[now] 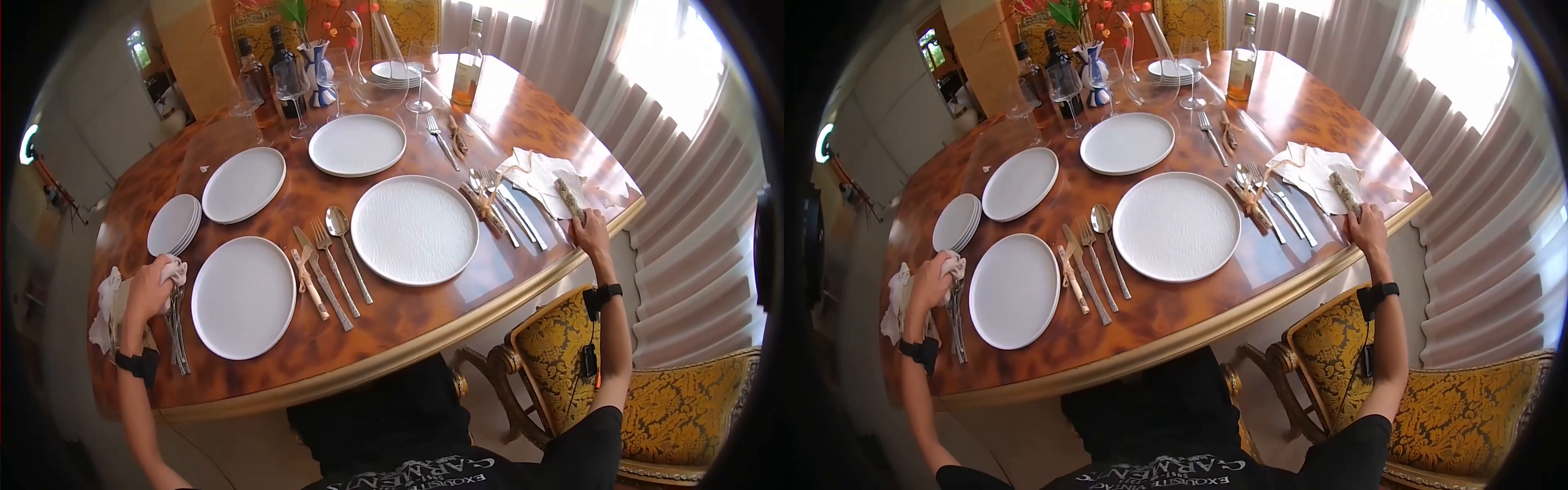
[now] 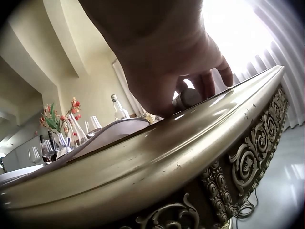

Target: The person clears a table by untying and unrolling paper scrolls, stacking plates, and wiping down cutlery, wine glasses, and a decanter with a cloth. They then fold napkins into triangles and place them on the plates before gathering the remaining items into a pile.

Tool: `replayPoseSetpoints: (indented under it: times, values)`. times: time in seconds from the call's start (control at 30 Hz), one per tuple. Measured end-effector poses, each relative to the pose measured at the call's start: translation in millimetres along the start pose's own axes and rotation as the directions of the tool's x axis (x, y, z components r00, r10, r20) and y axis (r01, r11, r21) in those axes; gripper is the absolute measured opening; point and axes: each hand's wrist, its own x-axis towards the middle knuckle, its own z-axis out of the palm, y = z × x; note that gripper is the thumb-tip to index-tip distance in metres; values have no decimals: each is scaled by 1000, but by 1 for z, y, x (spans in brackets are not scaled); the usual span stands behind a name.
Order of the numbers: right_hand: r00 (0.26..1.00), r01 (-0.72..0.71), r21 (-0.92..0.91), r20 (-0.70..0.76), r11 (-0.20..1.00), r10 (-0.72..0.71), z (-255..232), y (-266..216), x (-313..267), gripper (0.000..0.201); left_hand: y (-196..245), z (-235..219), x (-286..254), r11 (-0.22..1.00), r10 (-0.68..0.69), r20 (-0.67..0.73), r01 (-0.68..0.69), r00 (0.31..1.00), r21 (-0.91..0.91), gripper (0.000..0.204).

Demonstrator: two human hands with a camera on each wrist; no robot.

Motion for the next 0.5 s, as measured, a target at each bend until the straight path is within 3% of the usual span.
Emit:
replayPoseSetpoints:
  times: [0.13,0.2,0.33,0.4,0.43,0.47,0.5]
  values:
    - [999,-42,31,23,999,41,-8,-12,2,38,-46,18,-10,999,-40,17,40,999,9,33]
    - [999,-29,39,-17,999,30,-6,-9,3,37,-71,32,-5,998,-60,13,60,998,1,48]
    - [996,-72,148,-47,986,79,-23,-8,-2,35,-53,26,-3,998,-56,29,56,998,23,65]
    - [994,-87,144,-57,986,96,-52,-27,-8,34,-25,7,-3,912,-227,-17,219,974,348,74]
    - [994,-75,211,-67,975,91,-68,-43,-11,34,-24,6,0,925,-140,-123,174,982,338,68]
    - [994,-60,279,-75,958,84,-75,-55,-12,35,-11,-2,3,927,-137,-122,171,983,335,68]
    - [994,36,378,-109,925,5,-75,-61,-8,35,6,-10,8,983,-71,-125,90,990,163,66]
